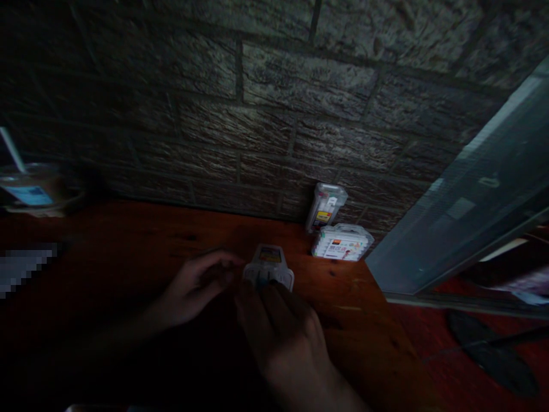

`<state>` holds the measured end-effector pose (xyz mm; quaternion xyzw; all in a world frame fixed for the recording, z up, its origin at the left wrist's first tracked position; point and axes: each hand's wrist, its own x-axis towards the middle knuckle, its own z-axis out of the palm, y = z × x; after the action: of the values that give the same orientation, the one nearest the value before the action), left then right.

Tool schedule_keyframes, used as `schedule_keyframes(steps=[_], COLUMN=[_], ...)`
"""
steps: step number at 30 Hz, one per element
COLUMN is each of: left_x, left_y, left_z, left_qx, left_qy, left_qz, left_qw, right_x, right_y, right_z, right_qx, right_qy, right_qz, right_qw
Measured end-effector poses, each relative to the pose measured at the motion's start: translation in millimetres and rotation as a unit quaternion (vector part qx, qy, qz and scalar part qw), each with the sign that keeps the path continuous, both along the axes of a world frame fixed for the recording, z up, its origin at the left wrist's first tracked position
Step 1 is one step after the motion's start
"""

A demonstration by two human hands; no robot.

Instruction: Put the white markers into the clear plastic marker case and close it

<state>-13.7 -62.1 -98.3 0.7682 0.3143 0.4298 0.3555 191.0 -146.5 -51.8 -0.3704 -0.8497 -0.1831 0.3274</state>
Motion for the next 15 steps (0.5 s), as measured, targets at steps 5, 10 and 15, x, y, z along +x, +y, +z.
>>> schedule_keyframes(steps=[5, 10, 15], left_x=[1, 0, -1], left_y=[0, 0, 2], left_z=[3.0, 2.8, -0.6], left_qx=[0.006, 0.001, 0.023], left_qy=[-0.001, 0.006, 0.011], left_qz=[0.005, 0.002, 0.012], left_qw=[1.000, 1.000, 1.000], right_x=[4, 11, 26], right_y=[-7, -19, -46], right_z=[-2.8, -11.2, -18.9], right_qx=[0.000, 0.019, 0.036], right_qy=[0.011, 0.007, -0.033], right_qz=[0.006, -0.002, -0.060], right_qw=[1.000, 1.000, 0.997])
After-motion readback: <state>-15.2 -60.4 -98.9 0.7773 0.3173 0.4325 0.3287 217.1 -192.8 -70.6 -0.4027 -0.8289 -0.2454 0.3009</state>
